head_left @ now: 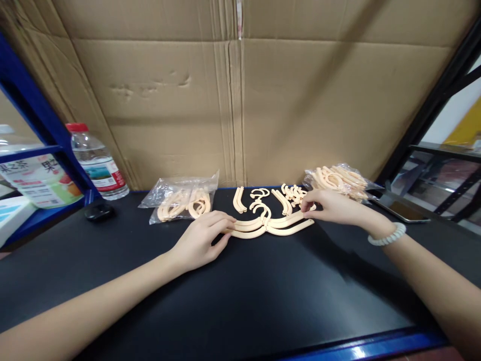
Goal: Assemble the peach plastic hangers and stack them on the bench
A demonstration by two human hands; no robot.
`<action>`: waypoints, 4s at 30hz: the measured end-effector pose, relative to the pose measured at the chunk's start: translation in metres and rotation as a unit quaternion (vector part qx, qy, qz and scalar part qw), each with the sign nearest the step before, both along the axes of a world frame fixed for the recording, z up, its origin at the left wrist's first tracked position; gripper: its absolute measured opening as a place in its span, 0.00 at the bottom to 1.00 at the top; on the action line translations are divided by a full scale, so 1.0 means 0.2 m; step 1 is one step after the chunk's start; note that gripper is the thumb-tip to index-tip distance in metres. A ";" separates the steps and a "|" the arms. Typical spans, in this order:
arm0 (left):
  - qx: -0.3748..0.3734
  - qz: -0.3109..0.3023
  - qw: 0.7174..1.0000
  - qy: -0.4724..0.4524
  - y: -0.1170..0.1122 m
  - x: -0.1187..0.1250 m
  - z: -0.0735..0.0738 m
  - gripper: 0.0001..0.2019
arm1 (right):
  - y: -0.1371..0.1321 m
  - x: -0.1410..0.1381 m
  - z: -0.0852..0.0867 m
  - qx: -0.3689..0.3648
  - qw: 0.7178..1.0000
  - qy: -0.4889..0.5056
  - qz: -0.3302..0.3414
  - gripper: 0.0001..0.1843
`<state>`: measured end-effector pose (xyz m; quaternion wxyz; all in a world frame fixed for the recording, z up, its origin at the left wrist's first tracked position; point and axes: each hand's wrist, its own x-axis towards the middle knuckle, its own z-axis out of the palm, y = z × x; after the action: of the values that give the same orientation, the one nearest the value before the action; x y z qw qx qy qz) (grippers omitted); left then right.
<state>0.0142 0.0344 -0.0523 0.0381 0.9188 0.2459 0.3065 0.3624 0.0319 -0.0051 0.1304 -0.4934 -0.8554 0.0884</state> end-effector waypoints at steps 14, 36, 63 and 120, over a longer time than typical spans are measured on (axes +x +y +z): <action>0.022 0.019 1.000 0.006 0.00 0.00 0.00 0.09 | 0.01 0.00 -0.02 0.016 0.999 -0.030 -0.028 0.11; 0.068 0.025 0.997 0.004 0.00 0.00 -0.01 0.08 | 0.02 -0.03 -0.05 0.054 0.998 -0.010 -0.038 0.08; 0.031 0.034 0.998 -0.037 0.02 -0.01 -0.01 0.07 | 0.04 -0.03 -0.08 0.111 0.994 0.007 -0.016 0.08; -0.380 0.018 0.874 -0.301 -0.14 0.23 0.00 0.09 | -0.21 -0.37 -0.14 -0.205 0.769 0.605 -0.012 0.13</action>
<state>0.0598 0.0055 -0.0526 0.4513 0.6922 0.3362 0.4519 0.2881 -0.0103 -0.0321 0.5178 -0.3632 -0.5546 0.5407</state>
